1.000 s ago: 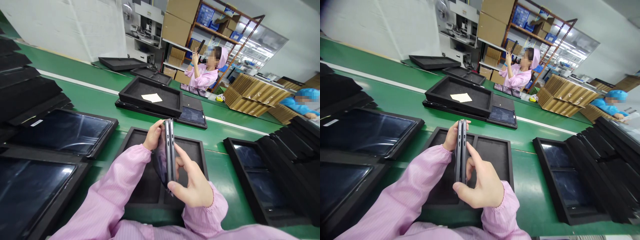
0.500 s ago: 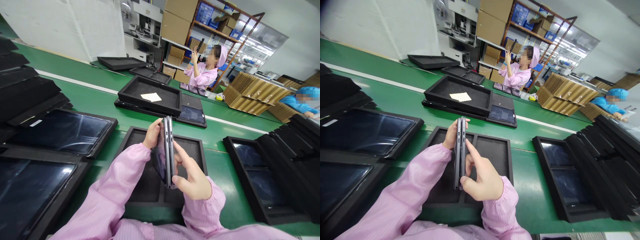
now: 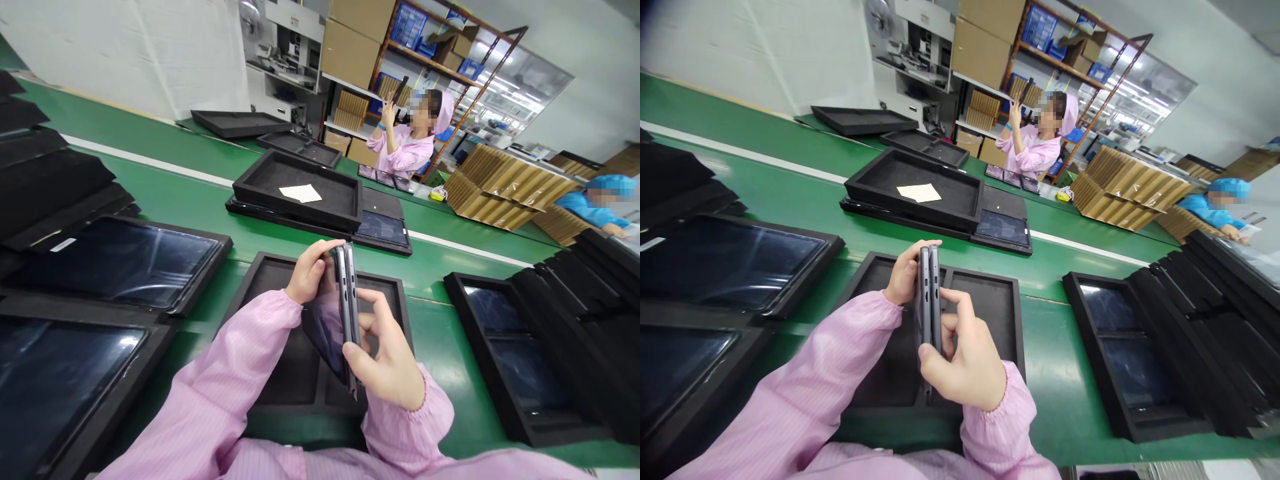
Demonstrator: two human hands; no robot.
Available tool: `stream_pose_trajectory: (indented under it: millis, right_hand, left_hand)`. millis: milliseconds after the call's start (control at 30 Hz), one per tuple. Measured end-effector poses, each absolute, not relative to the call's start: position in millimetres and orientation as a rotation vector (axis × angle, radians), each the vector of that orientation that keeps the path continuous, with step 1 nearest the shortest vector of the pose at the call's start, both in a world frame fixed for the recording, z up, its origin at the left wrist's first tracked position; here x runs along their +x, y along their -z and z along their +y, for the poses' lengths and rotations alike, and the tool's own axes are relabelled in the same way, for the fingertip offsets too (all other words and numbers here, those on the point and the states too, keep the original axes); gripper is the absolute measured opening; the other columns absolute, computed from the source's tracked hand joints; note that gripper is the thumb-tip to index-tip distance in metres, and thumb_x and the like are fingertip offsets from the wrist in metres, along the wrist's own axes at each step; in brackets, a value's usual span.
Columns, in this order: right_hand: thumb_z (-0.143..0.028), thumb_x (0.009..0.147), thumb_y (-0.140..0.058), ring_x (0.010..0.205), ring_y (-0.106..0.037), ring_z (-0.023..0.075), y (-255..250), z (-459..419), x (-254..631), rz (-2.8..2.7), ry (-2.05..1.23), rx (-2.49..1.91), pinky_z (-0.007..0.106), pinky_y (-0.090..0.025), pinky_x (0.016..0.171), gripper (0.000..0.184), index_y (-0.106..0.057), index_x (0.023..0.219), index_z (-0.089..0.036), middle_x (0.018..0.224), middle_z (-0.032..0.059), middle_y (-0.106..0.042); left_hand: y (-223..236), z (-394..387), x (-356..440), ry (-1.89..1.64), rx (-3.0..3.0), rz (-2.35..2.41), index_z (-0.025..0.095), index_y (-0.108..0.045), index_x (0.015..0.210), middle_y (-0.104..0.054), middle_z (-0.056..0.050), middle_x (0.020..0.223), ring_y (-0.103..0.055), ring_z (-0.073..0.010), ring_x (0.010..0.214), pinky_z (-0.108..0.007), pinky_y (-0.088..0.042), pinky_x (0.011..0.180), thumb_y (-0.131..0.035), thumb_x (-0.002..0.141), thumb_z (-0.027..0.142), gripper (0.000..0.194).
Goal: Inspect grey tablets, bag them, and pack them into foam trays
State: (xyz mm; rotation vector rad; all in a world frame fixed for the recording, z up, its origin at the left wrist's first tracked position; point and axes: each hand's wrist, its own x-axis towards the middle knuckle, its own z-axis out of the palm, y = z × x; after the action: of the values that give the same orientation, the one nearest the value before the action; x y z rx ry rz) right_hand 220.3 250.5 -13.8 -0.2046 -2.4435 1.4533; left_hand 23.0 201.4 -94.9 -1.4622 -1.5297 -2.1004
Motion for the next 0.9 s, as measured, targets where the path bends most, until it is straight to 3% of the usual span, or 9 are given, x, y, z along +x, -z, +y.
stream_pose_trajectory:
  millis: [233, 433, 633, 900]
  right_hand:
    - [-0.027, 0.094, -0.042, 0.048, -0.039, 0.0126, 18.5, 250.2, 216.8, -2.310, -1.543, -0.266, 0.025, -0.030, 0.051, 0.016, -0.041, 0.109, -0.023, 0.058, -0.0096, -0.041]
    - [-0.023, 0.092, -0.040, 0.050, -0.040, 0.0137, 20.0, 253.6, 219.0, -2.326, -1.546, -0.235, 0.026, -0.031, 0.052, 0.019, -0.041, 0.111, -0.023, 0.059, -0.0090, -0.043]
    - [-0.018, 0.089, -0.039, 0.053, -0.050, 0.0146, 20.6, 254.0, 218.6, -2.326, -1.602, -0.164, 0.027, -0.038, 0.057, 0.024, -0.040, 0.113, -0.023, 0.062, -0.0085, -0.050]
    - [-0.015, 0.086, -0.038, 0.053, -0.052, 0.0145, 17.6, 252.4, 219.7, -2.345, -1.580, -0.156, 0.027, -0.040, 0.056, 0.023, -0.039, 0.108, -0.024, 0.060, -0.0089, -0.051]
  left_hand:
    - [91.1, 200.4, 26.7, 2.092, -1.473, -1.591, 0.018, -0.070, 0.118, -0.073, -0.010, 0.095, -0.063, -0.0228, 0.078, -0.038, -0.049, 0.076, -0.032, 0.094, 0.072, 0.070]
    - [90.3, 200.2, 27.7, 2.130, -1.465, -1.618, 0.018, -0.071, 0.115, -0.073, -0.012, 0.098, -0.063, -0.0248, 0.081, -0.040, -0.049, 0.080, -0.032, 0.091, 0.077, 0.074]
    - [94.6, 201.3, 24.3, 2.171, -1.500, -1.590, 0.017, -0.071, 0.116, -0.067, -0.008, 0.080, -0.055, -0.0210, 0.068, -0.039, -0.046, 0.071, -0.032, 0.090, 0.077, 0.076]
    - [95.5, 199.8, 26.2, 2.193, -1.553, -1.567, 0.017, -0.071, 0.115, -0.073, -0.014, 0.099, -0.064, -0.0275, 0.088, -0.043, -0.048, 0.081, -0.032, 0.090, 0.078, 0.076]
